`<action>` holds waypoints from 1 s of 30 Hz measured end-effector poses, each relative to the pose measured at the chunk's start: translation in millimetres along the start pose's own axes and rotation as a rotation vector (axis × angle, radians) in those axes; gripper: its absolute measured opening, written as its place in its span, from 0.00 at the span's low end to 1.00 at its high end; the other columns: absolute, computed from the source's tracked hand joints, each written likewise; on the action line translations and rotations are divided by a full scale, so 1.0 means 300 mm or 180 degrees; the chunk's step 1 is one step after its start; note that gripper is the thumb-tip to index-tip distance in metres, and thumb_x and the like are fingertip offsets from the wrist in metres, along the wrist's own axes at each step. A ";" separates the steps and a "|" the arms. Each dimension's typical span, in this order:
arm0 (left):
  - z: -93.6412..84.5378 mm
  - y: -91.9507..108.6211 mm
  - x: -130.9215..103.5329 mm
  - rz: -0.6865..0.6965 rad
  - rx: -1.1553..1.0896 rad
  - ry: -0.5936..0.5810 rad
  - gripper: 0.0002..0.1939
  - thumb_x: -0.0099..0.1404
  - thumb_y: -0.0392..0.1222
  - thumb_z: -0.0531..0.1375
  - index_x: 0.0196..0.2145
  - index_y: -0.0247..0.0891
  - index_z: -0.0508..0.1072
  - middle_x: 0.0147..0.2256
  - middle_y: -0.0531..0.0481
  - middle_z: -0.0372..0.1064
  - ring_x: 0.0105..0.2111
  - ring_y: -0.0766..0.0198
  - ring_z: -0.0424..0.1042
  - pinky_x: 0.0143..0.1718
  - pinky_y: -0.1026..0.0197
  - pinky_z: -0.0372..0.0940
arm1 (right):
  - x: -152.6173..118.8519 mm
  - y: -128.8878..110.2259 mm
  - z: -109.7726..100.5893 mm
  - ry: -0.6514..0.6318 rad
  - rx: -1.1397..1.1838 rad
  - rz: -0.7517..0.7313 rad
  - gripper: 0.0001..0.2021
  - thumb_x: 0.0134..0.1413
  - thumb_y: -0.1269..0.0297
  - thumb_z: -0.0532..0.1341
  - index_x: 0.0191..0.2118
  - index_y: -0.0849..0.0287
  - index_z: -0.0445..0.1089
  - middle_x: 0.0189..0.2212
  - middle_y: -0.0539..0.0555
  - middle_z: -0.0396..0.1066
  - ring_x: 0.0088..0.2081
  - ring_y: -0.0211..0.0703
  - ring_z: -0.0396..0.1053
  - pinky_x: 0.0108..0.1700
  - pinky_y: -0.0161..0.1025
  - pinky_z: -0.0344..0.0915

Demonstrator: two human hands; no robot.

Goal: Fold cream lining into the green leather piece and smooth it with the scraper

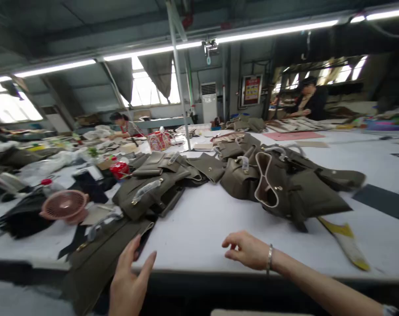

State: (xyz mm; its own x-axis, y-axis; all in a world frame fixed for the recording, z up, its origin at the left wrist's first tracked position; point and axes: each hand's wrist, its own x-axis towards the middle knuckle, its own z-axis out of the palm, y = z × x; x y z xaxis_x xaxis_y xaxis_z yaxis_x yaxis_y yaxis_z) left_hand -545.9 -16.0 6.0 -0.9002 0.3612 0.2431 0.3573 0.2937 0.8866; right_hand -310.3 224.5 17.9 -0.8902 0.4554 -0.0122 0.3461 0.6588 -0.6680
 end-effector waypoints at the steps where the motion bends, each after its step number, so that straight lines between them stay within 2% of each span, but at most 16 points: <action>1: -0.003 0.013 0.099 -0.0007 -0.0318 0.0212 0.40 0.50 0.54 0.71 0.59 0.44 0.67 0.62 0.46 0.60 0.60 0.44 0.60 0.66 0.46 0.48 | 0.048 0.012 0.038 -0.0096 -0.0092 -0.0016 0.10 0.49 0.65 0.64 0.39 0.57 0.79 0.33 0.55 0.78 0.34 0.46 0.73 0.38 0.39 0.66; 2: 0.001 0.023 0.199 -0.0238 -0.0837 0.0398 0.42 0.46 0.46 0.74 0.58 0.43 0.67 0.64 0.47 0.57 0.64 0.46 0.53 0.68 0.51 0.42 | 0.090 0.026 0.072 -0.0154 -0.0195 -0.0025 0.09 0.48 0.66 0.64 0.37 0.57 0.79 0.33 0.56 0.78 0.36 0.48 0.73 0.39 0.40 0.65; 3: 0.011 0.028 0.297 -0.0418 -0.1044 0.0484 0.43 0.46 0.41 0.75 0.59 0.43 0.66 0.64 0.47 0.57 0.65 0.50 0.52 0.68 0.54 0.42 | 0.126 0.043 0.100 -0.0176 -0.0298 -0.0029 0.08 0.48 0.68 0.63 0.35 0.57 0.78 0.34 0.56 0.77 0.38 0.49 0.72 0.41 0.41 0.64; 4: 0.025 0.028 0.389 -0.0571 -0.1196 0.0569 0.40 0.50 0.40 0.73 0.59 0.42 0.64 0.62 0.46 0.59 0.63 0.54 0.56 0.66 0.57 0.47 | 0.154 0.059 0.124 -0.0177 -0.0392 -0.0023 0.07 0.48 0.70 0.61 0.33 0.58 0.77 0.35 0.57 0.76 0.39 0.50 0.71 0.41 0.42 0.62; 6: 0.061 0.009 0.544 -0.1085 -0.1579 0.0591 0.23 0.63 0.40 0.65 0.54 0.36 0.66 0.52 0.44 0.69 0.51 0.58 0.70 0.55 0.55 0.64 | 0.191 0.092 0.156 -0.0153 -0.0528 0.0012 0.08 0.49 0.72 0.58 0.33 0.58 0.74 0.36 0.56 0.73 0.39 0.49 0.70 0.41 0.42 0.60; 8: 0.097 -0.029 0.646 -0.1631 -0.1886 0.0539 0.13 0.68 0.42 0.60 0.48 0.33 0.70 0.44 0.45 0.72 0.40 0.60 0.74 0.42 0.54 0.71 | 0.206 0.120 0.174 -0.0143 -0.0601 0.0067 0.10 0.51 0.71 0.56 0.37 0.57 0.72 0.35 0.55 0.72 0.37 0.48 0.69 0.39 0.43 0.59; 10: 0.125 -0.072 0.694 -0.1980 -0.2141 0.0546 0.11 0.69 0.43 0.59 0.46 0.33 0.71 0.41 0.47 0.72 0.36 0.63 0.73 0.37 0.56 0.72 | 0.210 0.143 0.185 -0.0164 -0.0626 0.0124 0.09 0.53 0.69 0.56 0.39 0.56 0.70 0.35 0.54 0.71 0.36 0.47 0.68 0.38 0.42 0.58; 13: 0.142 -0.109 0.704 -0.2135 -0.2474 0.0699 0.11 0.68 0.41 0.61 0.46 0.34 0.71 0.41 0.48 0.71 0.35 0.64 0.72 0.34 0.59 0.72 | 0.213 0.169 0.199 -0.0191 -0.0633 0.0173 0.07 0.54 0.67 0.56 0.39 0.54 0.68 0.36 0.52 0.70 0.36 0.46 0.68 0.37 0.42 0.58; 16: 0.114 -0.068 0.712 -0.2018 -0.2801 0.0790 0.11 0.68 0.42 0.61 0.46 0.34 0.71 0.40 0.49 0.71 0.33 0.65 0.72 0.33 0.60 0.71 | 0.219 0.182 0.211 -0.0195 -0.0659 0.0188 0.06 0.55 0.65 0.56 0.39 0.53 0.68 0.35 0.52 0.69 0.36 0.46 0.68 0.37 0.42 0.58; 19: 0.041 0.067 0.765 -0.1707 -0.3121 0.0734 0.10 0.69 0.42 0.60 0.44 0.34 0.71 0.38 0.50 0.71 0.31 0.67 0.71 0.30 0.63 0.70 | 0.225 0.187 0.222 -0.0159 -0.0703 0.0157 0.06 0.55 0.65 0.56 0.38 0.54 0.67 0.35 0.52 0.69 0.36 0.46 0.68 0.36 0.42 0.57; 22: -0.047 0.273 0.832 -0.1249 -0.3383 0.0588 0.07 0.69 0.40 0.59 0.41 0.33 0.71 0.33 0.52 0.70 0.26 0.71 0.69 0.25 0.67 0.67 | 0.231 0.188 0.227 -0.0071 -0.0510 0.0181 0.05 0.52 0.65 0.57 0.36 0.55 0.68 0.34 0.53 0.70 0.35 0.49 0.67 0.36 0.44 0.58; 24: -0.093 0.421 0.840 -0.0873 -0.3528 0.0446 0.03 0.69 0.36 0.59 0.38 0.33 0.71 0.29 0.54 0.70 0.23 0.72 0.67 0.23 0.69 0.65 | 0.238 0.177 0.218 -0.0022 -0.0268 0.0243 0.07 0.51 0.63 0.58 0.37 0.57 0.69 0.32 0.54 0.70 0.34 0.49 0.68 0.38 0.46 0.60; 26: -0.119 0.555 0.789 -0.0497 -0.3636 0.0279 0.01 0.67 0.33 0.59 0.36 0.33 0.72 0.27 0.54 0.70 0.21 0.73 0.67 0.23 0.71 0.65 | 0.241 0.135 0.185 0.0073 -0.0053 0.0250 0.16 0.54 0.59 0.58 0.48 0.58 0.68 0.38 0.56 0.71 0.35 0.48 0.70 0.41 0.46 0.64; 27: -0.124 0.610 0.738 -0.0297 -0.3646 0.0179 0.02 0.65 0.32 0.61 0.37 0.34 0.72 0.28 0.54 0.71 0.22 0.72 0.68 0.23 0.71 0.66 | 0.239 0.099 0.159 0.0220 0.0143 0.0234 0.23 0.56 0.56 0.58 0.55 0.58 0.64 0.44 0.58 0.71 0.38 0.48 0.71 0.43 0.46 0.66; 29: -0.119 0.694 0.590 0.0101 -0.3580 -0.0069 0.11 0.60 0.30 0.64 0.42 0.36 0.74 0.32 0.52 0.74 0.24 0.69 0.71 0.25 0.69 0.68 | 0.223 -0.002 0.090 0.0650 0.0942 0.0209 0.37 0.55 0.48 0.60 0.66 0.54 0.49 0.59 0.63 0.61 0.47 0.50 0.71 0.45 0.46 0.68; 30: -0.110 0.721 0.500 0.0389 -0.3400 -0.0183 0.16 0.60 0.30 0.65 0.46 0.36 0.73 0.33 0.52 0.74 0.25 0.69 0.72 0.24 0.69 0.68 | 0.208 -0.060 0.053 0.0836 0.1546 0.0201 0.42 0.53 0.45 0.63 0.68 0.51 0.44 0.64 0.63 0.54 0.51 0.52 0.69 0.46 0.47 0.70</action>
State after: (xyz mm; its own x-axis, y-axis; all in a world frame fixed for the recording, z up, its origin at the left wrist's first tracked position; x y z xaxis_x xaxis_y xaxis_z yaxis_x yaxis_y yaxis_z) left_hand -611.9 72.5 247.2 -0.8502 0.3849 0.3593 0.0168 -0.6623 0.7491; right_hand -376.7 231.5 17.2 -0.7468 0.6601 0.0811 0.1649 0.3018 -0.9390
